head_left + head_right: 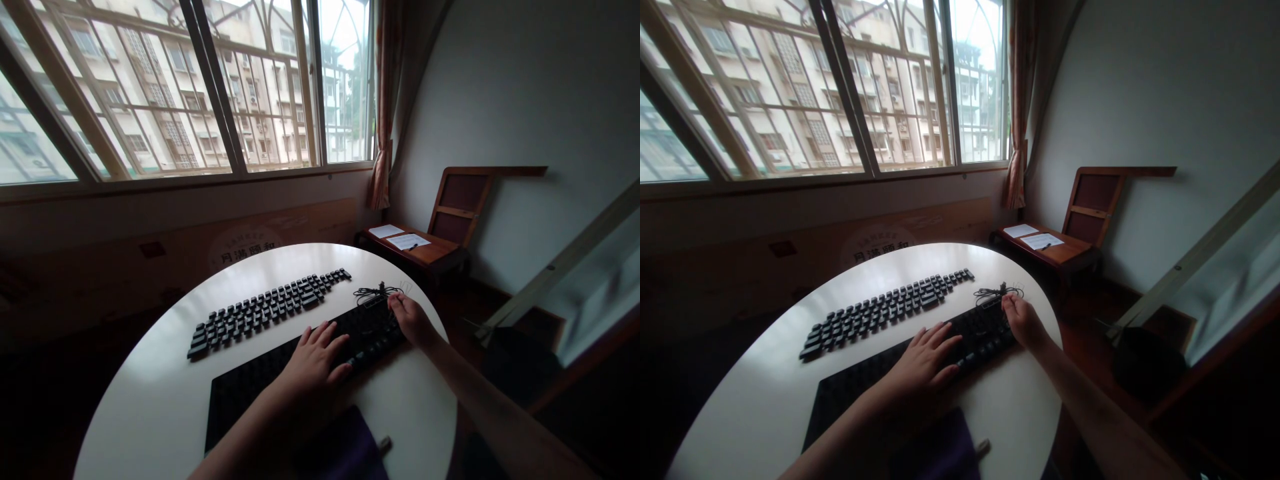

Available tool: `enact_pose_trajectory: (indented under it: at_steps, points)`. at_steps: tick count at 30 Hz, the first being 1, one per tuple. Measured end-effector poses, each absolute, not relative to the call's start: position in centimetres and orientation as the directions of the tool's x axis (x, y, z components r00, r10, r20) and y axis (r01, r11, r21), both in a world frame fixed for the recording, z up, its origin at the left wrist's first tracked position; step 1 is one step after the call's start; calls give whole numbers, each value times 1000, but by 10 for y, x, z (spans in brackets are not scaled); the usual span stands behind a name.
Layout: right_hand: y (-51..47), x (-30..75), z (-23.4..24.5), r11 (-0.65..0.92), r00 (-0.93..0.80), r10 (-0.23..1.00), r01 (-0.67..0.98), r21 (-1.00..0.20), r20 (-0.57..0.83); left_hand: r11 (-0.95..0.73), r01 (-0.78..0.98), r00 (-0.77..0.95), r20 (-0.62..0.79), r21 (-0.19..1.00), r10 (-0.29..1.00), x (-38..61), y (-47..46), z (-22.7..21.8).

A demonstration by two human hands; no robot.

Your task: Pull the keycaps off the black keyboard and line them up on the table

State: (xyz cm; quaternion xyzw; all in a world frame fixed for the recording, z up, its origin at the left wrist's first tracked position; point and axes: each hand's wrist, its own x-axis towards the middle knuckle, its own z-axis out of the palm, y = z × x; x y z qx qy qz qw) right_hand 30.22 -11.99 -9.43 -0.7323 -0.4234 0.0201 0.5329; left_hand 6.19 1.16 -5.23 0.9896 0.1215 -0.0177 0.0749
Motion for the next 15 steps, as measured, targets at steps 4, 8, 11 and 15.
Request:
enact_pose_trajectory:
  at_steps: [4,8,11,15]
  points:
    - [-119,300,-88,-81,605,687,615,-784,403,-958,235,972,-29,164,234,61,12,-53]
    - [-124,295,-86,-67,573,710,634,-770,410,-956,251,968,-56,152,245,61,12,-52]
    - [-130,292,-89,-52,536,723,672,-739,436,-956,247,969,-46,158,242,61,13,-53]
    - [-134,289,-94,-54,502,732,717,-695,461,-959,232,973,-23,162,231,61,14,-55]
